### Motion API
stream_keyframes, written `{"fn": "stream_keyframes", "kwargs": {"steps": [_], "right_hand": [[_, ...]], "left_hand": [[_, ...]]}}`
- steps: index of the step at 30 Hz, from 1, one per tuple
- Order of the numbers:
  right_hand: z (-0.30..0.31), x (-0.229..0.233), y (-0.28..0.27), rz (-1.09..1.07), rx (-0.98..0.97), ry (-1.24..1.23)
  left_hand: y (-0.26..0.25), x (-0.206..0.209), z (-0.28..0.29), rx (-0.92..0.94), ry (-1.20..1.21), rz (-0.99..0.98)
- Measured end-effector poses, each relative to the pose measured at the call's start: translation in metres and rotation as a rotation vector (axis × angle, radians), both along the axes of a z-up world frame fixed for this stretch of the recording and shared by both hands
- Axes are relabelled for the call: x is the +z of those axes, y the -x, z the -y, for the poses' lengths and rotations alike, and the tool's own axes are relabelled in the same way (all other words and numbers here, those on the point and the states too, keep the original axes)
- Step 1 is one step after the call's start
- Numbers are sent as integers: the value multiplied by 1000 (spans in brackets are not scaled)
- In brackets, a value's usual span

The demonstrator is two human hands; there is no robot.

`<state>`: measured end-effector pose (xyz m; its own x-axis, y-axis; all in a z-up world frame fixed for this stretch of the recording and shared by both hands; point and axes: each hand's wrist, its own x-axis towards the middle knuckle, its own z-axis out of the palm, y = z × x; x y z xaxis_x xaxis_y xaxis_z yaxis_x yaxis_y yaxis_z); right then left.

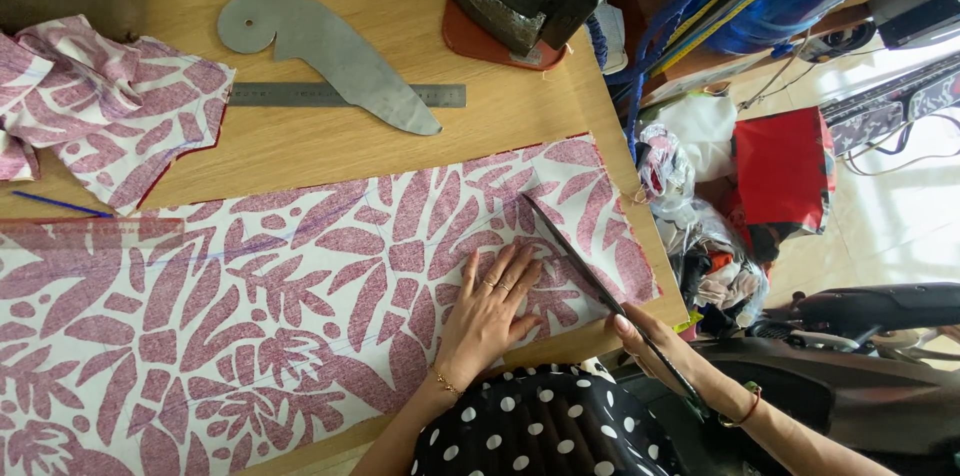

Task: Cutting a pattern out of patterned fabric using fabric shears.

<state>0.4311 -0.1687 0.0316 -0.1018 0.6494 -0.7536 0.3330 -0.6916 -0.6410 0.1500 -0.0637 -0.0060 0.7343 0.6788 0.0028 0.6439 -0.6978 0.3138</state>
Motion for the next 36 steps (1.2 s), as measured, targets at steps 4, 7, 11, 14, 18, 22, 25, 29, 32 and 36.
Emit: {"fn": "stream_keyframes", "kwargs": {"steps": [4,7,11,14,18,22,25,29,32,36], "right_hand": [[3,-8,-4,-53,-16,0],[-2,-2,-1,-53,-13,-26],[4,-37,-10,104,37,-168],[-8,-23,-2,155,63,-185],[9,-66,-15,159,113,-474],[-17,-15,-2,23,14,5],[-17,-16,-7,-69,-25,43],[-22,-10,-28,-228,-56,93],[-54,31,-44,-236,54,73],[-99,1,-117,-222,398,68]], "left_hand": [[0,-2,0,1,16,-5],[-1,-8,1,11,12,2],[-2,-10,2,16,-25,-7],[-2,-7,2,17,-32,-31],[-2,5,0,11,-15,-58],[-2,7,-1,15,1,-54],[-2,6,-1,21,-1,-60],[-5,-5,2,39,-47,-6],[-17,3,1,86,-71,46],[-44,15,-6,207,-73,169]]}}
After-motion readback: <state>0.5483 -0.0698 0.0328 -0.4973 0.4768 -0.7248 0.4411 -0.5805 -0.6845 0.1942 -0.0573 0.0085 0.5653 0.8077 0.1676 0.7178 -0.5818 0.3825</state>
